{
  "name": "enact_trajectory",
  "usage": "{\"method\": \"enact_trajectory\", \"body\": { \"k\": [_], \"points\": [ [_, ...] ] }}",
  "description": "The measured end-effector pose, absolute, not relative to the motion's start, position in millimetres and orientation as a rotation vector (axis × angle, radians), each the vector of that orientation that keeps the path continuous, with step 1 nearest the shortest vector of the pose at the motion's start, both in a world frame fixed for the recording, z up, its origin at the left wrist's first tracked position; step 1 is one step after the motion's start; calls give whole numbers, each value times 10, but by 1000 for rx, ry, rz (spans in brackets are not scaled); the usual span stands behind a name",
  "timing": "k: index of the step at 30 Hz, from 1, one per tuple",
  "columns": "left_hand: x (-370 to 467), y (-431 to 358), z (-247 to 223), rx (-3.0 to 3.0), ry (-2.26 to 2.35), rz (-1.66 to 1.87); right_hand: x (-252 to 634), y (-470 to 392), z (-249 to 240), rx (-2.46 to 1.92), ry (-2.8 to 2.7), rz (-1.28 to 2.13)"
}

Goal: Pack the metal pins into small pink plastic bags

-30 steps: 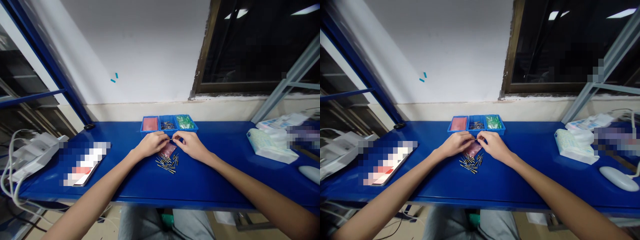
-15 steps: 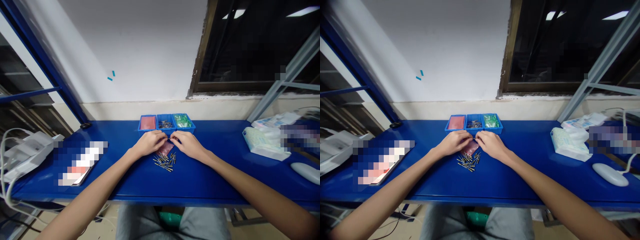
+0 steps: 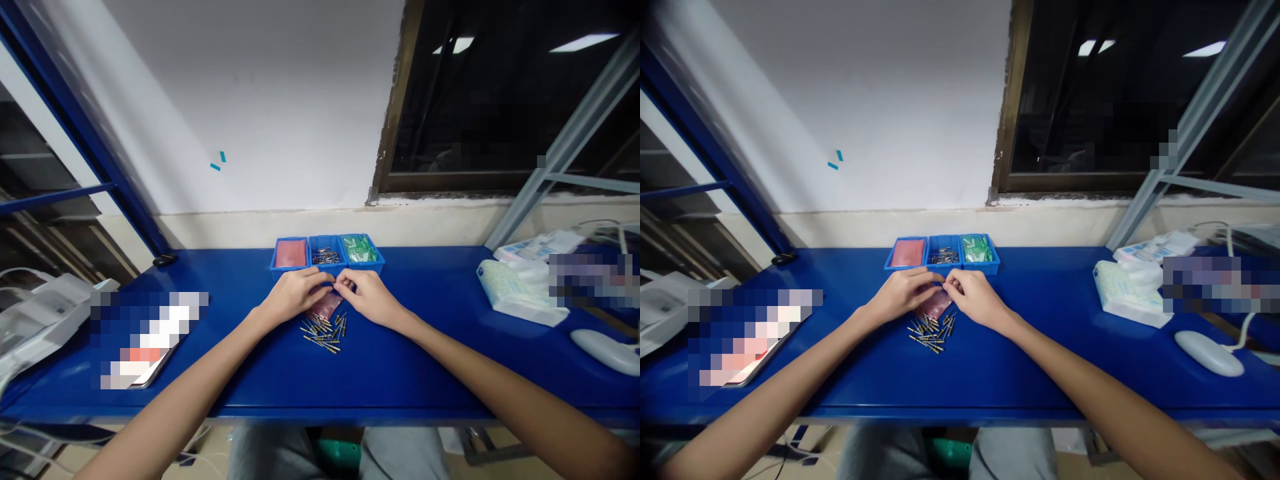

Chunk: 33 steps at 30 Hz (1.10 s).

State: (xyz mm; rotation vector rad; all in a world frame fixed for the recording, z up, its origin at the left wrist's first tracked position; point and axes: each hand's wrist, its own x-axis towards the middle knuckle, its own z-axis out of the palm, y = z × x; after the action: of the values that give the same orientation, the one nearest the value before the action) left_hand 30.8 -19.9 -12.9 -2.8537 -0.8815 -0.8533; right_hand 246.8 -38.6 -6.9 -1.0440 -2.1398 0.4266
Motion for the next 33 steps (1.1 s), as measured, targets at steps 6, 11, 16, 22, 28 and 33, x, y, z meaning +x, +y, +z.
{"method": "enact_trajectory", "body": {
  "k": [6, 11, 16, 22, 28, 33],
  "points": [
    [303, -181, -165, -2765, -881, -933, 2450, -409, -67, -1022, -2146, 412],
    [306, -201, -134, -2759, -902, -957, 2430, -387, -36, -1002, -2112, 482],
    [309, -196, -110, -2817, -902, -995, 2418, -360, -38, -995, -2041, 523],
    [342, -200, -108, -2909, -898, -1207, 2429, -373, -64, -1004, -2092, 429],
    [366, -211, -104, -3033, -977, -1406, 2456, -365, -47, -1013, -2046, 519],
    [388, -220, -94, -3036, -1063, -1528, 2492, -341, -9, -979, -2084, 640]
  ]
}}
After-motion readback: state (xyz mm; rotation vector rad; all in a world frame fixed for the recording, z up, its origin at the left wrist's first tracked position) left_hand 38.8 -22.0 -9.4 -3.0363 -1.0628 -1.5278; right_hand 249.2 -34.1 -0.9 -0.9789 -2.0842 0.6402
